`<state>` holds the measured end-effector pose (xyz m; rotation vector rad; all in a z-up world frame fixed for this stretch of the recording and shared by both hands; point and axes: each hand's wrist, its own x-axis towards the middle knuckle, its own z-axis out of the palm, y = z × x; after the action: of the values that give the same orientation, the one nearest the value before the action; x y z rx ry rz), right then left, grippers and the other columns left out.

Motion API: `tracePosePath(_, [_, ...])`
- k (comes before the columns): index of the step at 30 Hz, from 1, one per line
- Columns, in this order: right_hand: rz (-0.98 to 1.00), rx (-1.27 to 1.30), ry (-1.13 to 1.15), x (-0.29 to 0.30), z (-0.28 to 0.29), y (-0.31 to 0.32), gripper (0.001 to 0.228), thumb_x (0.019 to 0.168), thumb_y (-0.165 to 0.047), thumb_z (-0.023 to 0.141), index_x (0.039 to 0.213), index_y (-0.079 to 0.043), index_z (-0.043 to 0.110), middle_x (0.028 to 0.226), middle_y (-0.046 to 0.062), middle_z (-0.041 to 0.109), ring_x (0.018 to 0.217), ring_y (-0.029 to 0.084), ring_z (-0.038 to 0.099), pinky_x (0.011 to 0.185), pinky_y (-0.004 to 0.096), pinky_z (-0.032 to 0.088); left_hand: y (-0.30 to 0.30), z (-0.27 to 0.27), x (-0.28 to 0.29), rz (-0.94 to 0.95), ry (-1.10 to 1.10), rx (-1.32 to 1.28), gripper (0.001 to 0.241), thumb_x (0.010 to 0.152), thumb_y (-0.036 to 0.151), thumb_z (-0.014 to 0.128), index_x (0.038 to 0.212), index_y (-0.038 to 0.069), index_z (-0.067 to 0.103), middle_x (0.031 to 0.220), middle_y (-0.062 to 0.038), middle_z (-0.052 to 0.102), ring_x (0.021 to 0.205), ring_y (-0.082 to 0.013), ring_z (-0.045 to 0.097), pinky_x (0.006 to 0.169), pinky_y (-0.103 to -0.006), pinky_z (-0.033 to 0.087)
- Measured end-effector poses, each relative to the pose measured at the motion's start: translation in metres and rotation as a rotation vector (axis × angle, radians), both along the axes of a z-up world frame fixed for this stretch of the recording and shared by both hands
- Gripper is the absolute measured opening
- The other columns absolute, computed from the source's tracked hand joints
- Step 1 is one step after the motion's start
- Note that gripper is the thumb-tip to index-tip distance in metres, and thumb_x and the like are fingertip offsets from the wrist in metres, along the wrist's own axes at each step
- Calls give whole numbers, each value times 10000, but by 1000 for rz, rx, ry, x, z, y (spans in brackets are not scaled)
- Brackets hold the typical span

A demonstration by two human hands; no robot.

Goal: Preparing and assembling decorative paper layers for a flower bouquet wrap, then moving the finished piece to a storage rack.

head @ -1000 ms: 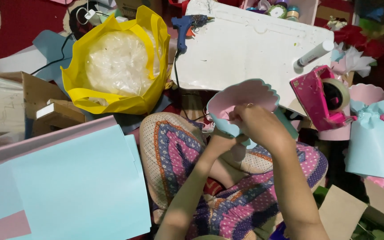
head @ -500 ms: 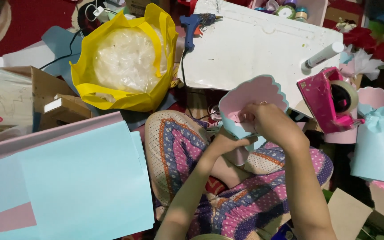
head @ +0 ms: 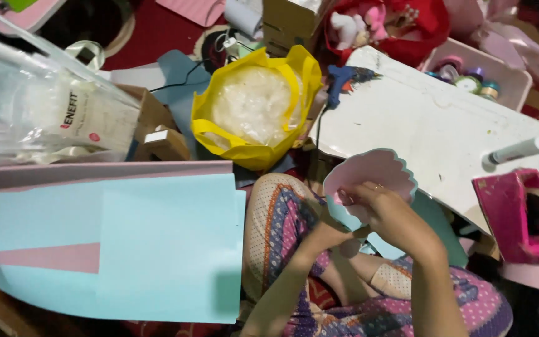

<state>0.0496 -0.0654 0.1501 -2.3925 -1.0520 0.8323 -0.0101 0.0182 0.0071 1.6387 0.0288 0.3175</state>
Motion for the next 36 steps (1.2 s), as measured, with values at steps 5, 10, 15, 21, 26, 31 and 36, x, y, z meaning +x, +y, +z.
tracePosePath(5, [-3,-28,-120,2,-28,5,324,894,5,502,1165,-16,679,1043,187,714,1059,395,680,925,471,549,10,19,-15,84,5,86,457,725,94,756,1105,-98,589,930,-226,669,934,-305,629,1035,-472,463])
tracePosePath(10, [53,-153,-226,8,-45,1,455,768,33,639,1218,-31,653,1112,149,702,1123,355,668,969,439,544,10,15,-17,108,29,121,410,744,72,724,1082,-115,587,892,-233,664,903,-303,625,1037,-460,454])
tracePosePath(15, [19,-109,-190,4,-34,6,365,882,42,495,1179,-23,696,1061,143,721,1059,351,698,923,420,559,17,0,-9,99,-133,-9,193,803,190,766,872,24,695,800,-218,678,720,-315,676,777,-358,520])
tracePosePath(21, [-62,-26,-144,9,-36,-15,298,939,-225,574,1203,-108,650,1165,60,701,1043,285,669,800,426,501,0,-51,3,80,19,333,432,724,384,758,1053,127,648,1029,-69,727,1025,-292,675,969,-402,481])
tracePosePath(26, [-84,340,-306,-10,15,-44,579,840,162,450,1384,-6,555,1438,208,566,1304,370,556,1074,484,468,-6,-31,-10,52,139,127,610,712,330,800,1202,25,604,1117,-130,709,992,-269,689,866,-332,571])
tracePosePath(31, [-280,651,-677,-24,38,-100,357,986,272,494,1311,232,636,1363,394,642,1275,458,639,1025,451,548,-9,-20,-8,-83,536,-385,880,721,305,763,1484,81,388,1389,-151,540,1315,-314,512,1067,-372,508])
tracePosePath(36, [-646,470,-752,-18,-7,-188,250,1194,180,517,1332,103,710,1280,227,677,1207,365,616,1088,457,465,-18,-2,0,122,581,-618,394,785,201,770,1163,113,705,1174,-50,717,1109,-223,663,999,-354,508])
